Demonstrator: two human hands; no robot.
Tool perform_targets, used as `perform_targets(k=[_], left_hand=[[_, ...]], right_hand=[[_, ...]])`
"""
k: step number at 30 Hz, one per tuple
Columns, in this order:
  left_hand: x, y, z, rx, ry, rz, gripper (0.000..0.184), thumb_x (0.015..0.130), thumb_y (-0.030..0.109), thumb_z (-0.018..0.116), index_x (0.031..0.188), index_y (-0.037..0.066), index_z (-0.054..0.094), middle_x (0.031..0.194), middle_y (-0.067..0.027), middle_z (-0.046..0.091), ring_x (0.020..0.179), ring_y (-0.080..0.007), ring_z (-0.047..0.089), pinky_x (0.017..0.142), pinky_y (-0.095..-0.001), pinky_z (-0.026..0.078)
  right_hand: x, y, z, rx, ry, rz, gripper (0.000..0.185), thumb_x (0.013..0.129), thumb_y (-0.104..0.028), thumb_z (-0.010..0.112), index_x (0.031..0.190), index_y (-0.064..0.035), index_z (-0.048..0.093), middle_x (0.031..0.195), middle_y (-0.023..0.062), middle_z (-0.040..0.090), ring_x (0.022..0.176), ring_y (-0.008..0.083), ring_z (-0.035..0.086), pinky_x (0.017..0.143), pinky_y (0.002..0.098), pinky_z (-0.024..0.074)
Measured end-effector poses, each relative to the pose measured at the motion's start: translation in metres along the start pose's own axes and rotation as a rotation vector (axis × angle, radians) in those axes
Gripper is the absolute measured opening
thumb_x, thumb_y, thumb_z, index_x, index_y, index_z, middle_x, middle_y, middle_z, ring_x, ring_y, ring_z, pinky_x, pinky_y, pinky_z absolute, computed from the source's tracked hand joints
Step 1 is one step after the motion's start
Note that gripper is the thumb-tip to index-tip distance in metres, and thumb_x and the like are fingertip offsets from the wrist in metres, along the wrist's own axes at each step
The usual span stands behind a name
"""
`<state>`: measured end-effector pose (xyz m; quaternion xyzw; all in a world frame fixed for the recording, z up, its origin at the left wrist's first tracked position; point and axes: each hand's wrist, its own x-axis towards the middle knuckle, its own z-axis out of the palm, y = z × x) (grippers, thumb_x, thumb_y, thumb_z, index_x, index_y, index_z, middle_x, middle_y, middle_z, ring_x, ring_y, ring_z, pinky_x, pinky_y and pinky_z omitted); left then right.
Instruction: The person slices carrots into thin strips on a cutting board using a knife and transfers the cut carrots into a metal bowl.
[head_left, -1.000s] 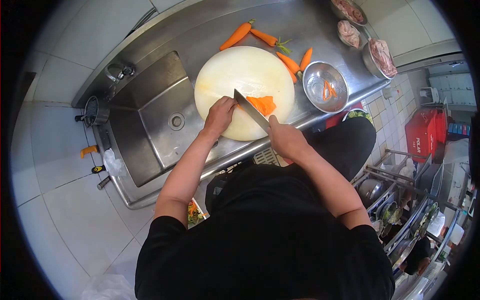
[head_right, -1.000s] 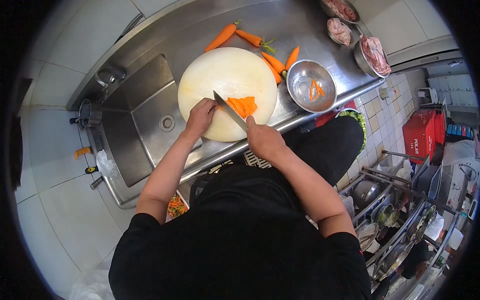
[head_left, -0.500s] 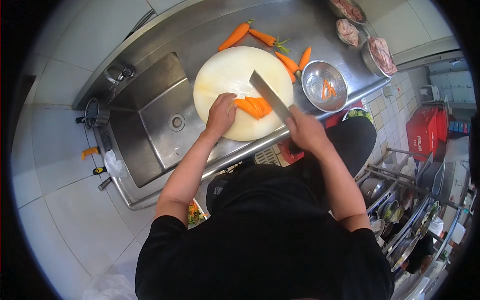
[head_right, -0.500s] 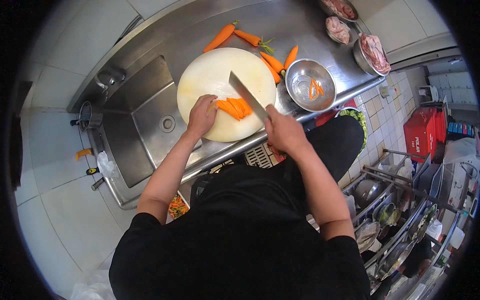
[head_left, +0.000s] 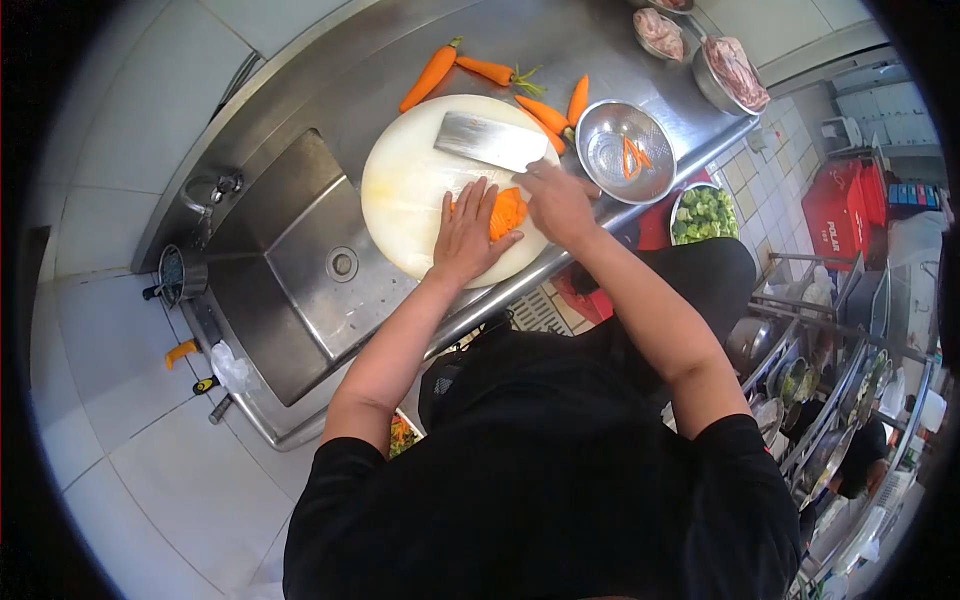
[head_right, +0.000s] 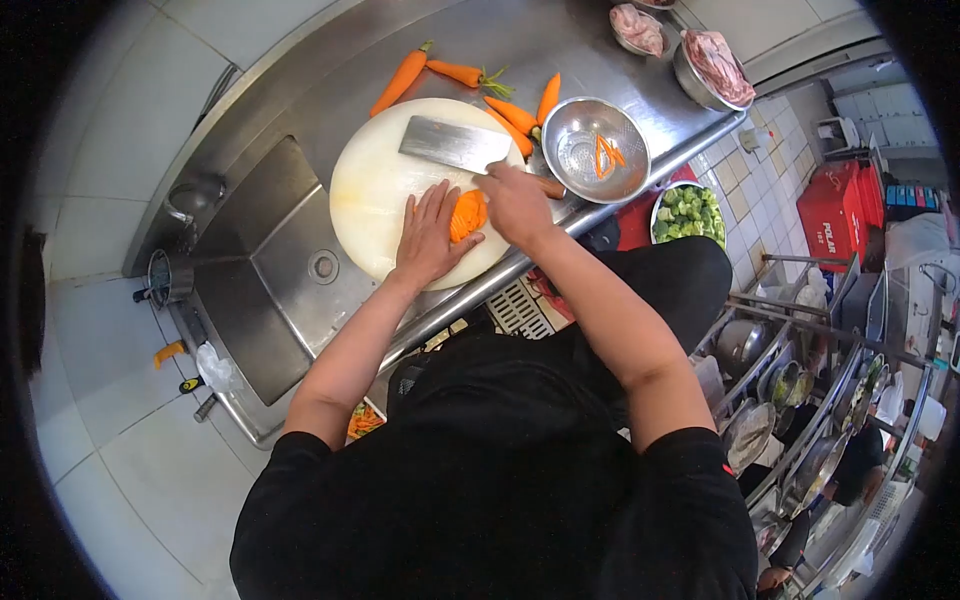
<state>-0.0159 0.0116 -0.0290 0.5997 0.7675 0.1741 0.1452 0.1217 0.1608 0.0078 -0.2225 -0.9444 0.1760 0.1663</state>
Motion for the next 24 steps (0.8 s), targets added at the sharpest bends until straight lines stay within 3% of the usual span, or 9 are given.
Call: perform_targets(k=[1, 3, 8, 13, 18, 24], left_hand=[[0.0, 0.002, -0.003, -0.01, 0.048, 0.014, 0.093, 0.087, 0.061, 0.066, 0.155, 0.007, 0.032, 0.161, -0.0172, 0.03, 0.15, -0.034, 0.025, 0.125, -0.0538, 0.011], [0.001, 0.004, -0.002, -0.023, 0.142, 0.037, 0.086, 0.088, 0.057, 0.067, 0.151, 0.006, 0.039, 0.158, -0.0163, 0.036, 0.148, -0.0337, 0.03, 0.124, -0.0538, 0.014], [0.002, -0.007, 0.002, -0.093, 0.076, 0.107, 0.076, 0.092, 0.053, 0.063, 0.149, 0.006, 0.044, 0.152, -0.016, 0.043, 0.14, -0.0336, 0.038, 0.12, -0.0526, 0.021], [0.0, -0.003, -0.002, -0.098, 0.145, 0.167, 0.068, 0.094, 0.049, 0.063, 0.145, 0.007, 0.05, 0.144, -0.0155, 0.049, 0.131, -0.035, 0.044, 0.115, -0.051, 0.028], [-0.001, 0.0, -0.002, -0.029, 0.13, 0.153, 0.059, 0.095, 0.042, 0.064, 0.142, 0.008, 0.054, 0.142, -0.0138, 0.05, 0.13, -0.0348, 0.044, 0.112, -0.0488, 0.03], [-0.003, 0.004, -0.006, -0.038, 0.111, 0.116, 0.055, 0.094, 0.037, 0.065, 0.14, 0.01, 0.056, 0.133, -0.012, 0.053, 0.123, -0.0348, 0.047, 0.108, -0.0495, 0.032]], right_hand=[[-0.002, -0.005, -0.002, 0.151, -0.212, 0.058, 0.038, 0.085, -0.004, 0.06, 0.123, -0.0074, 0.065, 0.119, 0.0153, 0.063, 0.11, 0.0365, 0.062, 0.094, 0.0448, 0.0503], [-0.004, -0.006, 0.006, 0.161, -0.205, 0.043, 0.04, 0.085, -0.003, 0.061, 0.124, -0.0066, 0.064, 0.121, 0.0159, 0.062, 0.111, 0.0367, 0.062, 0.095, 0.0449, 0.0499], [-0.007, 0.002, 0.015, 0.178, -0.289, 0.109, 0.042, 0.084, -0.003, 0.061, 0.126, -0.0048, 0.06, 0.115, 0.0192, 0.059, 0.108, 0.0388, 0.059, 0.095, 0.0445, 0.049], [-0.017, -0.001, 0.013, 0.261, -0.315, 0.281, 0.039, 0.081, -0.006, 0.069, 0.118, -0.0057, 0.06, 0.113, 0.0205, 0.057, 0.109, 0.0388, 0.059, 0.093, 0.0434, 0.0495], [-0.024, -0.001, 0.017, 0.478, -0.241, 0.353, 0.035, 0.079, -0.007, 0.073, 0.111, -0.0057, 0.058, 0.103, 0.015, 0.059, 0.098, 0.0315, 0.061, 0.087, 0.039, 0.0507], [-0.025, -0.004, 0.012, 0.539, -0.231, 0.303, 0.031, 0.08, -0.009, 0.075, 0.105, -0.0055, 0.058, 0.095, 0.0139, 0.06, 0.093, 0.0307, 0.063, 0.083, 0.0386, 0.0513]])
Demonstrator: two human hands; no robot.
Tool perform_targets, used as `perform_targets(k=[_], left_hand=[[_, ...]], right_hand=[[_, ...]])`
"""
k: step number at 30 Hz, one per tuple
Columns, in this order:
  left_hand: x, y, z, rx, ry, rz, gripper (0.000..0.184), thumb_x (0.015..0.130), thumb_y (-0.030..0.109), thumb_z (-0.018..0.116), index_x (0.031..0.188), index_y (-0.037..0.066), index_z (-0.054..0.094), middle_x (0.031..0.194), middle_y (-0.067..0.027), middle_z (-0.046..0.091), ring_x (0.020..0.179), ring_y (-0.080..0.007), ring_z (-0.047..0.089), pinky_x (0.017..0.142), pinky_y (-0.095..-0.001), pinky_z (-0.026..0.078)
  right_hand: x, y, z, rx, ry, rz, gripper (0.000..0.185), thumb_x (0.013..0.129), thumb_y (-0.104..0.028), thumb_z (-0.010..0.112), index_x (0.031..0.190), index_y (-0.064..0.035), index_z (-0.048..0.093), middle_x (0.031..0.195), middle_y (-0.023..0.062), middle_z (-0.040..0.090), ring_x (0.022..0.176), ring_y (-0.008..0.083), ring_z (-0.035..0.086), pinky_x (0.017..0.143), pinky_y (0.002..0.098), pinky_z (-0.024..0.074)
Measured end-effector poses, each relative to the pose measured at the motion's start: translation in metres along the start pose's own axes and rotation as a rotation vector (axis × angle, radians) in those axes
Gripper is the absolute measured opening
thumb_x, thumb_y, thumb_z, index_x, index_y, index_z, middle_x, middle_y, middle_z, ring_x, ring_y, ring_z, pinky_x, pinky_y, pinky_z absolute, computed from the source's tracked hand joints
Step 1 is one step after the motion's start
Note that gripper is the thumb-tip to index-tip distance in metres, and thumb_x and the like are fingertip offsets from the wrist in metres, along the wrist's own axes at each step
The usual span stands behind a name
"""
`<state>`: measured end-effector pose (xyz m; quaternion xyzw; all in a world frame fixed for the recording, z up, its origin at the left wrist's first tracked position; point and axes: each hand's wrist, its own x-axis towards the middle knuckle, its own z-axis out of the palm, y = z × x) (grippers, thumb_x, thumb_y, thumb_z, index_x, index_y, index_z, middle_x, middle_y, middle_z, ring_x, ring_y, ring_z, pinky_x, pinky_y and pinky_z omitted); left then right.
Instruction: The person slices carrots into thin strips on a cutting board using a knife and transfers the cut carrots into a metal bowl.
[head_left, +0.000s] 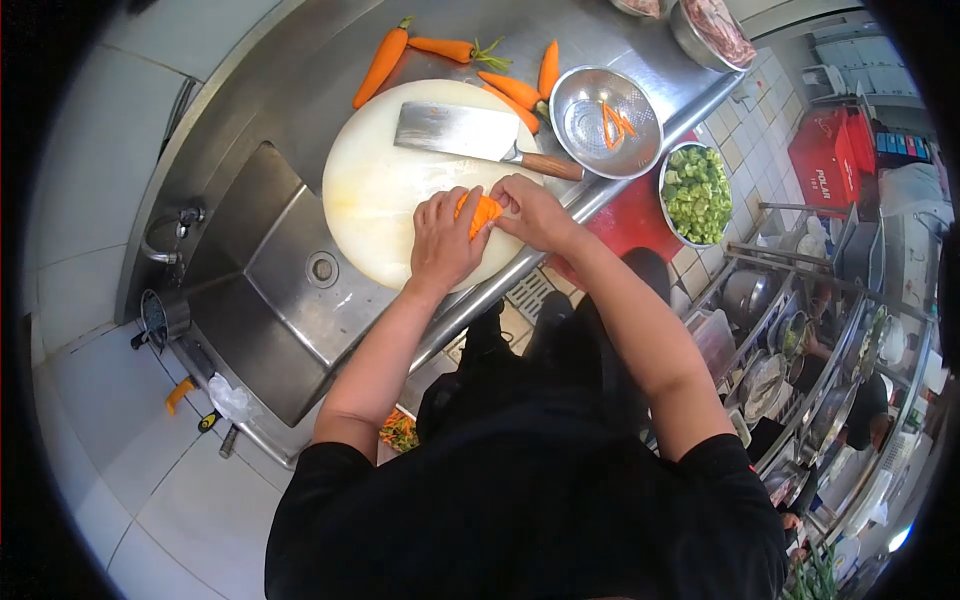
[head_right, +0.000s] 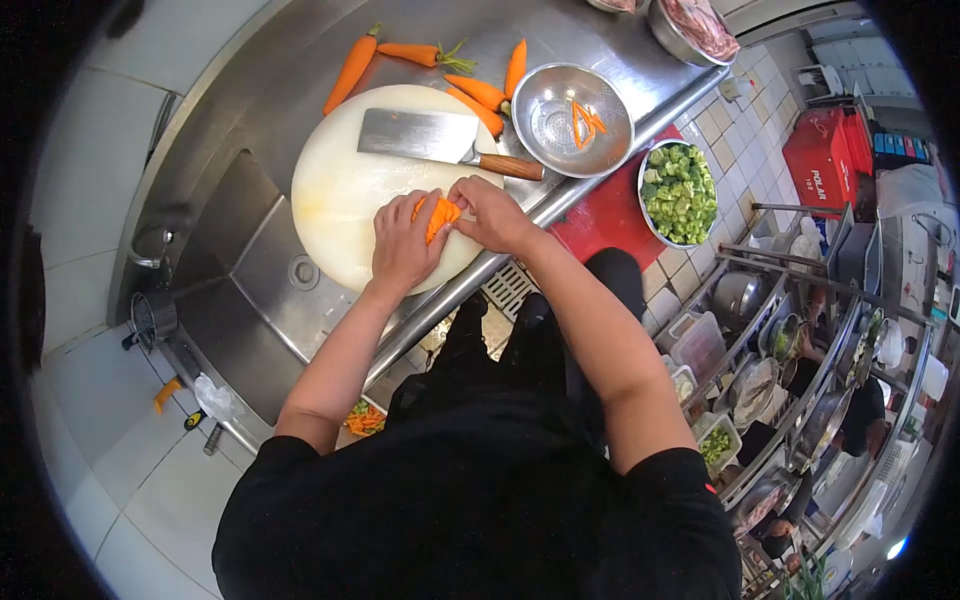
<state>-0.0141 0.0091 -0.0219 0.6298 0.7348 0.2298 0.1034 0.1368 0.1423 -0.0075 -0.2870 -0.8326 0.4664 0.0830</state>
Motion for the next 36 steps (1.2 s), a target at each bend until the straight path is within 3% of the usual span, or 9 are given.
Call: perform_targets(k=[6, 10, 14, 15, 18, 29, 36], left_hand=[[-0.008, 0.005, -0.003, 0.008, 0.025, -0.046, 0.052, 0.092, 0.034, 0.068, 0.136, 0.009, 0.058, 0.127, -0.0093, 0.054, 0.12, -0.032, 0.047, 0.106, -0.0481, 0.033], [-0.015, 0.008, 0.001, 0.036, 0.063, -0.133, 0.057, 0.088, 0.043, 0.071, 0.138, 0.016, 0.061, 0.132, -0.0082, 0.055, 0.12, -0.031, 0.048, 0.104, -0.0459, 0.034], [-0.015, 0.011, -0.004, 0.056, 0.043, -0.158, 0.058, 0.088, 0.049, 0.071, 0.138, 0.021, 0.063, 0.132, -0.0076, 0.057, 0.119, -0.0311, 0.05, 0.104, -0.0456, 0.035], [-0.014, 0.012, -0.006, 0.071, 0.026, -0.162, 0.057, 0.089, 0.047, 0.07, 0.138, 0.021, 0.062, 0.133, -0.0079, 0.057, 0.118, -0.0311, 0.051, 0.104, -0.0452, 0.036], [-0.015, 0.009, -0.002, 0.105, 0.045, -0.149, 0.055, 0.09, 0.045, 0.07, 0.139, 0.022, 0.062, 0.134, -0.0079, 0.056, 0.118, -0.0314, 0.05, 0.104, -0.045, 0.036], [-0.016, 0.015, 0.0, 0.161, 0.0, -0.223, 0.05, 0.096, 0.039, 0.062, 0.142, 0.019, 0.058, 0.142, -0.012, 0.051, 0.129, -0.0332, 0.045, 0.11, -0.0487, 0.031], [-0.021, 0.008, 0.01, 0.188, 0.016, -0.203, 0.052, 0.097, 0.036, 0.061, 0.145, 0.018, 0.054, 0.148, -0.0134, 0.049, 0.133, -0.0349, 0.044, 0.112, -0.0498, 0.029]], right_hand=[[-0.005, -0.002, -0.001, -0.127, 0.0, -0.108, 0.028, 0.081, -0.011, 0.075, 0.102, -0.0058, 0.058, 0.095, 0.0132, 0.061, 0.091, 0.0361, 0.061, 0.08, 0.0436, 0.049], [0.0, 0.008, 0.003, -0.194, 0.011, -0.258, 0.028, 0.081, -0.012, 0.075, 0.102, -0.0068, 0.057, 0.093, 0.0118, 0.061, 0.092, 0.036, 0.061, 0.08, 0.0452, 0.0479], [0.001, 0.013, 0.004, -0.102, -0.032, -0.211, 0.03, 0.08, -0.01, 0.074, 0.103, -0.0066, 0.057, 0.093, 0.0122, 0.062, 0.091, 0.034, 0.061, 0.081, 0.0434, 0.0491], [0.0, 0.005, 0.001, -0.052, -0.019, -0.132, 0.031, 0.078, -0.01, 0.074, 0.103, -0.0053, 0.057, 0.092, 0.0127, 0.062, 0.089, 0.0336, 0.061, 0.08, 0.0429, 0.0499], [0.007, 0.015, 0.004, -0.047, 0.002, -0.235, 0.029, 0.078, -0.01, 0.073, 0.102, -0.0045, 0.058, 0.091, 0.0133, 0.062, 0.088, 0.0341, 0.062, 0.079, 0.0431, 0.0503], [0.016, 0.028, 0.009, -0.042, -0.043, -0.306, 0.021, 0.081, -0.012, 0.071, 0.098, -0.0053, 0.06, 0.091, 0.0138, 0.062, 0.09, 0.0357, 0.061, 0.079, 0.0444, 0.0498], [0.012, 0.026, 0.017, -0.068, 0.049, -0.345, 0.016, 0.085, -0.012, 0.065, 0.099, -0.0058, 0.067, 0.093, 0.017, 0.062, 0.093, 0.0387, 0.06, 0.085, 0.048, 0.0482]])
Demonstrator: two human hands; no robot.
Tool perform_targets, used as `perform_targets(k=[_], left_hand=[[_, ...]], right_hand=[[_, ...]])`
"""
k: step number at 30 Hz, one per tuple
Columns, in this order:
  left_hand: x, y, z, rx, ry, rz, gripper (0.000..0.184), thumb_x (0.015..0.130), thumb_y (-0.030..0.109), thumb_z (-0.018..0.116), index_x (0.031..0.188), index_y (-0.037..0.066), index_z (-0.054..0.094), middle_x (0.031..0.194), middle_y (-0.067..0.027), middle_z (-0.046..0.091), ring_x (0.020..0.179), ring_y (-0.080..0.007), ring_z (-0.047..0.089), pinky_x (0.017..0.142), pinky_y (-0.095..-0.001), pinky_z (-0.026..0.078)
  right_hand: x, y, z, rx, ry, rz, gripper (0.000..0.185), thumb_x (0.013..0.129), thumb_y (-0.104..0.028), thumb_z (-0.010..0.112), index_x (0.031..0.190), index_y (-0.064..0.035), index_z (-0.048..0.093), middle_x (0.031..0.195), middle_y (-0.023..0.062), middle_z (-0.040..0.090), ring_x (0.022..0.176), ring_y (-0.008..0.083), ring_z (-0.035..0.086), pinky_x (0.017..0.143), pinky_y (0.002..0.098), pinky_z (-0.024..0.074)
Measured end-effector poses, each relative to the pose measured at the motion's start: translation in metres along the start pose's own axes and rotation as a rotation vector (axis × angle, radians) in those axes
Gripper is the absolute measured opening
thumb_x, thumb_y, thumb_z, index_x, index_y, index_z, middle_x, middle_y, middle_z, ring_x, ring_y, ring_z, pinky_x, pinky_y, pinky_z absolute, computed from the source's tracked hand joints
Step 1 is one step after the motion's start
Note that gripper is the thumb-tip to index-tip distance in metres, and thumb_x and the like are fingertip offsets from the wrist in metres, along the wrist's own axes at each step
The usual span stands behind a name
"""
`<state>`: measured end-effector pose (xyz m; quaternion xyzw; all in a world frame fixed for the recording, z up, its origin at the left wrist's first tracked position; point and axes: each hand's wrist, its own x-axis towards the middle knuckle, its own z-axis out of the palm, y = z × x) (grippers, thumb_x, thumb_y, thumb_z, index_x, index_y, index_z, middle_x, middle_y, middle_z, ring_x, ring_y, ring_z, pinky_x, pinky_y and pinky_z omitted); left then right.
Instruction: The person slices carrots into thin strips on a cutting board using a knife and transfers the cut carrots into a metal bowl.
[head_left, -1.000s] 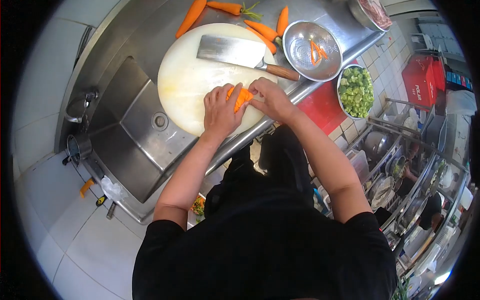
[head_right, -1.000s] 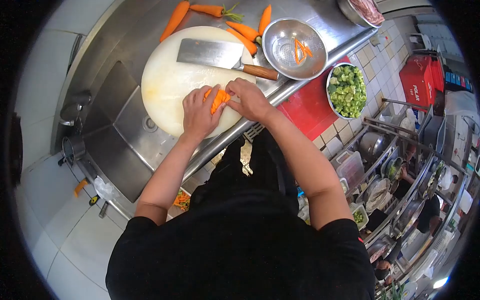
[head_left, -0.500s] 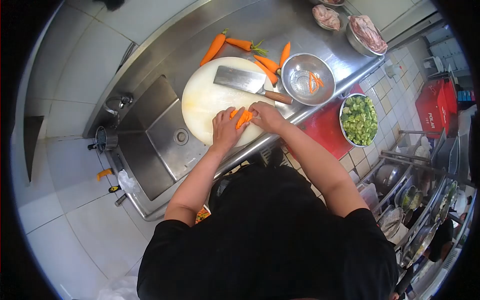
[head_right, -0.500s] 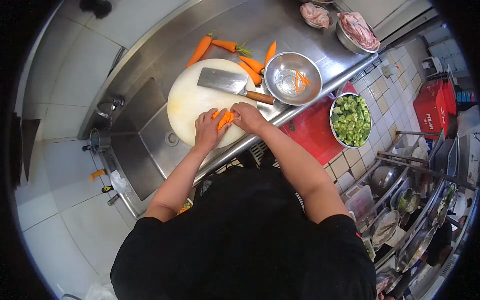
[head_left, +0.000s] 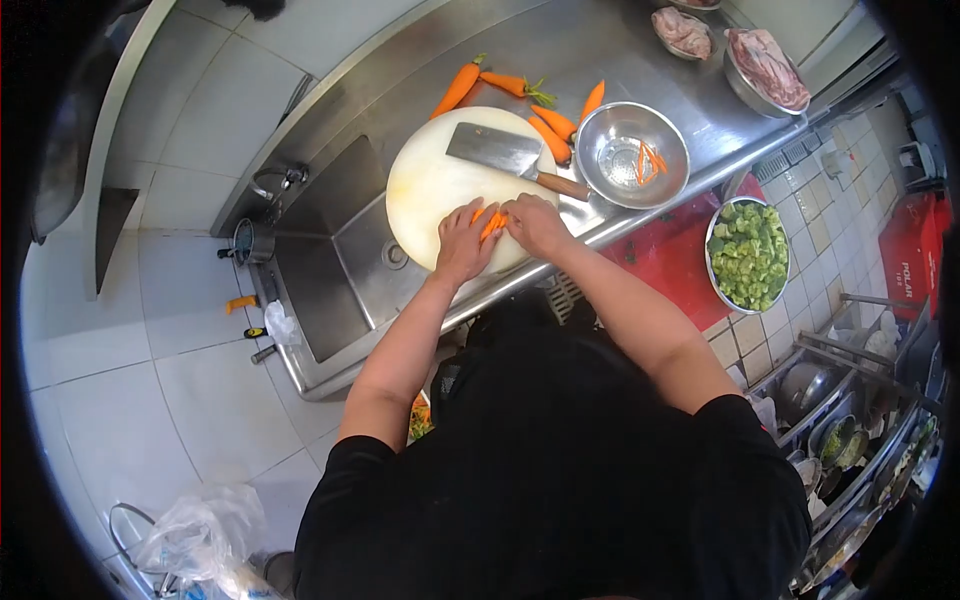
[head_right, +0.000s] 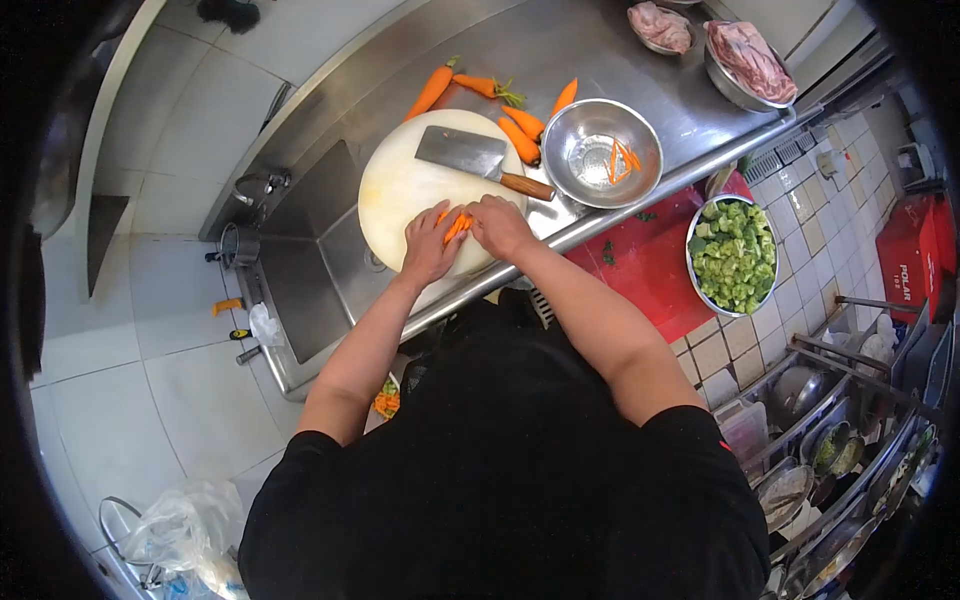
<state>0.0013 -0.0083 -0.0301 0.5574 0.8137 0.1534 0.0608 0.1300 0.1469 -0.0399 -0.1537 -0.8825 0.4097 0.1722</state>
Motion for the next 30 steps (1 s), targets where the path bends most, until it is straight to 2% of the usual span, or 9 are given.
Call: perform_targets(k=[7, 10, 12, 17, 19, 22, 25, 27, 30], left_hand=[[-0.002, 0.008, -0.003, -0.007, 0.022, -0.013, 0.05, 0.098, 0.038, 0.057, 0.144, 0.018, 0.056, 0.148, -0.0135, 0.049, 0.132, -0.0343, 0.044, 0.112, -0.0495, 0.03], [0.002, 0.011, -0.011, 0.058, -0.039, -0.033, 0.052, 0.1, 0.042, 0.054, 0.147, 0.018, 0.052, 0.149, -0.0132, 0.048, 0.133, -0.0334, 0.044, 0.112, -0.0489, 0.03], [0.0, 0.012, -0.011, 0.087, -0.055, -0.03, 0.055, 0.102, 0.045, 0.051, 0.15, 0.019, 0.048, 0.151, -0.013, 0.046, 0.133, -0.0324, 0.044, 0.113, -0.0482, 0.03], [0.003, 0.009, -0.024, -0.025, -0.181, -0.051, 0.067, 0.099, 0.051, 0.053, 0.156, 0.021, 0.037, 0.157, -0.0149, 0.037, 0.141, -0.0323, 0.038, 0.117, -0.0499, 0.026], [-0.001, 0.009, -0.044, 0.037, -0.157, -0.019, 0.087, 0.09, 0.061, 0.062, 0.159, 0.021, 0.029, 0.162, -0.0164, 0.03, 0.147, -0.0364, 0.031, 0.121, -0.0553, 0.018], [-0.001, -0.011, -0.052, -0.02, -0.237, -0.012, 0.098, 0.081, 0.067, 0.068, 0.16, 0.023, 0.028, 0.164, -0.0158, 0.026, 0.152, -0.0332, 0.023, 0.124, -0.0553, 0.011], [0.002, -0.028, -0.039, -0.055, -0.285, 0.069, 0.093, 0.085, 0.063, 0.067, 0.159, 0.02, 0.03, 0.163, -0.0154, 0.028, 0.151, -0.0325, 0.026, 0.124, -0.0562, 0.012], [0.0, -0.038, -0.023, -0.08, -0.266, 0.101, 0.093, 0.086, 0.062, 0.067, 0.158, 0.018, 0.03, 0.162, -0.0154, 0.029, 0.151, -0.0322, 0.027, 0.124, -0.0566, 0.013], [0.0, -0.043, -0.019, -0.125, -0.235, 0.157, 0.092, 0.086, 0.061, 0.066, 0.157, 0.014, 0.032, 0.161, -0.0154, 0.031, 0.15, -0.032, 0.028, 0.123, -0.0569, 0.015]], right_hand=[[0.003, 0.005, -0.003, 0.036, -0.051, 0.055, 0.023, 0.086, -0.018, 0.067, 0.106, -0.0075, 0.072, 0.098, 0.0178, 0.063, 0.097, 0.0374, 0.061, 0.088, 0.0462, 0.0488], [0.009, -0.002, -0.027, 0.043, 0.134, -0.056, 0.022, 0.086, -0.021, 0.069, 0.103, -0.0085, 0.074, 0.104, 0.017, 0.063, 0.1, 0.0373, 0.061, 0.091, 0.0467, 0.0485], [0.008, -0.018, -0.056, -0.263, 0.282, 0.043, 0.029, 0.085, -0.021, 0.07, 0.111, -0.0093, 0.069, 0.109, 0.0182, 0.063, 0.105, 0.0383, 0.06, 0.094, 0.0479, 0.0478], [0.028, 0.01, -0.053, -0.535, -0.018, 0.22, 0.044, 0.087, -0.022, 0.067, 0.128, -0.0115, 0.055, 0.112, 0.0231, 0.062, 0.106, 0.0422, 0.062, 0.094, 0.0526, 0.0488], [0.034, 0.013, -0.055, -0.54, -0.058, 0.257, 0.047, 0.088, -0.022, 0.065, 0.132, -0.0123, 0.05, 0.112, 0.0248, 0.062, 0.105, 0.0431, 0.063, 0.092, 0.0535, 0.0497], [0.025, -0.005, -0.069, -0.415, -0.153, 0.246, 0.041, 0.091, -0.021, 0.059, 0.13, -0.0113, 0.051, 0.109, 0.026, 0.065, 0.102, 0.0429, 0.065, 0.089, 0.0544, 0.0509], [0.003, -0.059, -0.088, -0.209, -0.136, 0.473, 0.04, 0.091, -0.018, 0.054, 0.13, -0.0089, 0.051, 0.1, 0.0253, 0.068, 0.096, 0.0378, 0.068, 0.086, 0.0494, 0.0518], [-0.021, -0.063, -0.092, 0.224, -0.122, 0.702, 0.042, 0.091, -0.017, 0.05, 0.132, -0.0057, 0.05, 0.091, 0.022, 0.069, 0.088, 0.0311, 0.069, 0.082, 0.0439, 0.0519], [-0.069, -0.04, -0.078, 0.19, -0.108, 0.641, 0.044, 0.092, -0.018, 0.05, 0.133, -0.0029, 0.051, 0.088, 0.0184, 0.068, 0.082, 0.0266, 0.067, 0.08, 0.0393, 0.0517]])
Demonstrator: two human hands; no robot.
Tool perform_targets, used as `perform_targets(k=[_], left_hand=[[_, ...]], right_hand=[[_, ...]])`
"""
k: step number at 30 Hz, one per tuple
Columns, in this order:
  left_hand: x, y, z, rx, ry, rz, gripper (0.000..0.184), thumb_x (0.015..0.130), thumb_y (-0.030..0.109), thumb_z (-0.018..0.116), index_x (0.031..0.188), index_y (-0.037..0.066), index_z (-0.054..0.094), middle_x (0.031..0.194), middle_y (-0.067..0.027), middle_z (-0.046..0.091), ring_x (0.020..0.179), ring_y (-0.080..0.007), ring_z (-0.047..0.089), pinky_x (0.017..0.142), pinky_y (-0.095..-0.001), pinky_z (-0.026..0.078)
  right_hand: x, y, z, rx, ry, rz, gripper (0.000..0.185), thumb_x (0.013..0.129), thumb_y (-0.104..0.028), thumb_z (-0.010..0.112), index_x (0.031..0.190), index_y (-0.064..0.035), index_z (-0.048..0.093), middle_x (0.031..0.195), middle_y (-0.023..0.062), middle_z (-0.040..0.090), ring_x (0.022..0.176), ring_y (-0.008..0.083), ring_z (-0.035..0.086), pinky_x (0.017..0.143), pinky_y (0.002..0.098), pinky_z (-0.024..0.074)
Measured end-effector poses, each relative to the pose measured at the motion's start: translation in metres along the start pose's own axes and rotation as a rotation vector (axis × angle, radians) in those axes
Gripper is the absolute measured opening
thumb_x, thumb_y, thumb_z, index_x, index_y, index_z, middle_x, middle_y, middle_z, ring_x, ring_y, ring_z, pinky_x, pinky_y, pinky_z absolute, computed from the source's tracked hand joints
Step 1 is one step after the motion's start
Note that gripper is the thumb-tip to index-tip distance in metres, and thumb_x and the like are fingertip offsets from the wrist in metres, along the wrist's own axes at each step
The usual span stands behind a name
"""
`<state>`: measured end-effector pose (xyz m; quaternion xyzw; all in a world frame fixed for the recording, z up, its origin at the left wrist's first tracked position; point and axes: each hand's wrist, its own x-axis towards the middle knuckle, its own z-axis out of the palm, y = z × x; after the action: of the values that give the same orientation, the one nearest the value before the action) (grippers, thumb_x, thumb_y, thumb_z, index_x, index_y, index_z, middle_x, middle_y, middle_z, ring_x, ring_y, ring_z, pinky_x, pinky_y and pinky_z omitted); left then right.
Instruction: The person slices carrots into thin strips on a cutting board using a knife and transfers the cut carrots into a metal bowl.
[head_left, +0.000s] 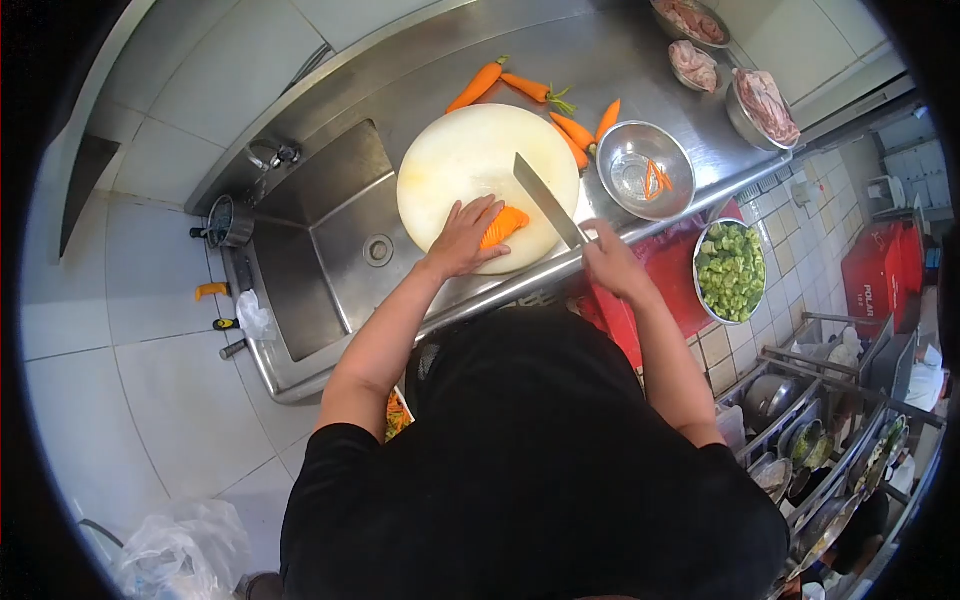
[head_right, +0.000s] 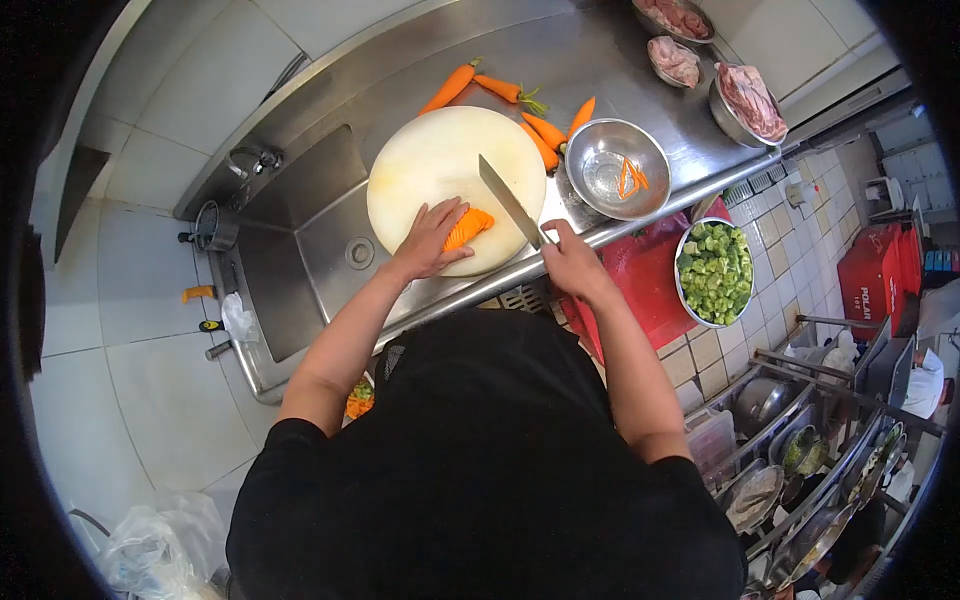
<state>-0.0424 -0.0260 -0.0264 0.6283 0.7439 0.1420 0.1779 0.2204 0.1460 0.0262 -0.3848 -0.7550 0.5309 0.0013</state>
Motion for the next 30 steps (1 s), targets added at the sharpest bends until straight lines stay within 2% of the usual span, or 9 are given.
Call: perform_targets(k=[4, 6, 7, 9, 14, 15, 19, 25, 30], left_hand=[[-0.001, -0.003, -0.004, -0.045, -0.015, 0.046, 0.095, 0.083, 0.061, 0.069, 0.156, 0.012, 0.033, 0.16, -0.0163, 0.032, 0.149, -0.0333, 0.029, 0.123, -0.055, 0.018], [-0.001, -0.007, -0.007, -0.052, 0.01, 0.065, 0.097, 0.082, 0.061, 0.071, 0.156, 0.012, 0.033, 0.16, -0.0165, 0.032, 0.149, -0.0337, 0.029, 0.123, -0.0535, 0.019], [-0.001, -0.008, -0.007, -0.06, 0.031, 0.09, 0.098, 0.08, 0.06, 0.073, 0.156, 0.012, 0.033, 0.16, -0.0168, 0.033, 0.149, -0.0341, 0.03, 0.124, -0.0519, 0.019], [0.0, -0.011, -0.007, -0.061, 0.016, 0.08, 0.1, 0.079, 0.06, 0.074, 0.156, 0.012, 0.032, 0.16, -0.0171, 0.032, 0.149, -0.0342, 0.029, 0.124, -0.0508, 0.019], [-0.003, -0.001, -0.015, -0.035, -0.02, -0.035, 0.12, 0.068, 0.066, 0.08, 0.159, 0.011, 0.025, 0.163, -0.0219, 0.023, 0.151, -0.0358, 0.025, 0.125, -0.0487, 0.017], [-0.003, 0.0, -0.019, 0.003, 0.002, -0.072, 0.13, 0.061, 0.069, 0.083, 0.16, 0.011, 0.022, 0.165, -0.0228, 0.018, 0.153, -0.0361, 0.02, 0.125, -0.0506, 0.014], [-0.011, -0.003, -0.034, 0.045, 0.002, -0.171, 0.14, 0.055, 0.074, 0.083, 0.161, 0.011, 0.018, 0.165, -0.022, 0.018, 0.154, -0.0366, 0.016, 0.124, -0.0568, 0.011], [-0.013, -0.017, -0.025, 0.148, -0.112, -0.15, 0.123, 0.071, 0.074, 0.073, 0.161, 0.011, 0.018, 0.167, -0.0153, 0.019, 0.155, -0.0317, 0.014, 0.125, -0.0546, 0.006], [-0.015, -0.017, -0.022, 0.14, -0.124, -0.124, 0.116, 0.079, 0.075, 0.065, 0.162, 0.011, 0.015, 0.169, -0.0128, 0.015, 0.157, -0.0282, 0.009, 0.125, -0.053, 0.001]], right_hand=[[-0.036, -0.012, 0.0, 0.098, -0.015, 0.068, 0.043, 0.094, -0.018, 0.048, 0.133, -0.0009, 0.05, 0.088, 0.0189, 0.068, 0.083, 0.0292, 0.067, 0.081, 0.0401, 0.0518], [-0.044, -0.023, -0.003, 0.16, -0.078, 0.21, 0.042, 0.096, -0.019, 0.048, 0.133, -0.0002, 0.049, 0.091, 0.0229, 0.068, 0.086, 0.0331, 0.069, 0.083, 0.0428, 0.0517], [-0.044, -0.018, -0.003, 0.162, -0.086, 0.207, 0.042, 0.096, -0.019, 0.048, 0.133, -0.0002, 0.049, 0.091, 0.0229, 0.068, 0.086, 0.0331, 0.069, 0.083, 0.0428, 0.0517], [-0.042, -0.007, -0.002, -0.03, -0.045, -0.003, 0.042, 0.098, -0.022, 0.049, 0.134, -0.0001, 0.047, 0.094, 0.0281, 0.068, 0.086, 0.036, 0.07, 0.079, 0.0473, 0.0526], [-0.048, -0.005, -0.009, -0.058, -0.093, 0.02, 0.037, 0.101, -0.026, 0.049, 0.127, 0.0009, 0.048, 0.087, 0.029, 0.067, 0.074, 0.0372, 0.071, 0.072, 0.0514, 0.0531], [-0.051, -0.009, -0.012, -0.049, -0.121, 0.066, 0.035, 0.102, -0.026, 0.048, 0.124, 0.0011, 0.048, 0.084, 0.0285, 0.067, 0.07, 0.0385, 0.07, 0.07, 0.0523, 0.0529], [-0.059, -0.009, -0.017, -0.02, -0.139, 0.1, 0.032, 0.102, -0.026, 0.046, 0.117, 0.0023, 0.049, 0.08, 0.0262, 0.067, 0.07, 0.0409, 0.069, 0.071, 0.0508, 0.053], [-0.052, 0.015, -0.001, -0.133, -0.025, -0.038, 0.032, 0.101, -0.023, 0.046, 0.121, 0.0013, 0.05, 0.088, 0.0277, 0.067, 0.085, 0.0422, 0.069, 0.078, 0.0504, 0.0521], [-0.063, -0.001, 0.01, -0.097, 0.034, 0.087, 0.031, 0.1, -0.022, 0.046, 0.121, 0.0007, 0.051, 0.095, 0.0301, 0.066, 0.093, 0.0458, 0.067, 0.083, 0.0513, 0.0505]])
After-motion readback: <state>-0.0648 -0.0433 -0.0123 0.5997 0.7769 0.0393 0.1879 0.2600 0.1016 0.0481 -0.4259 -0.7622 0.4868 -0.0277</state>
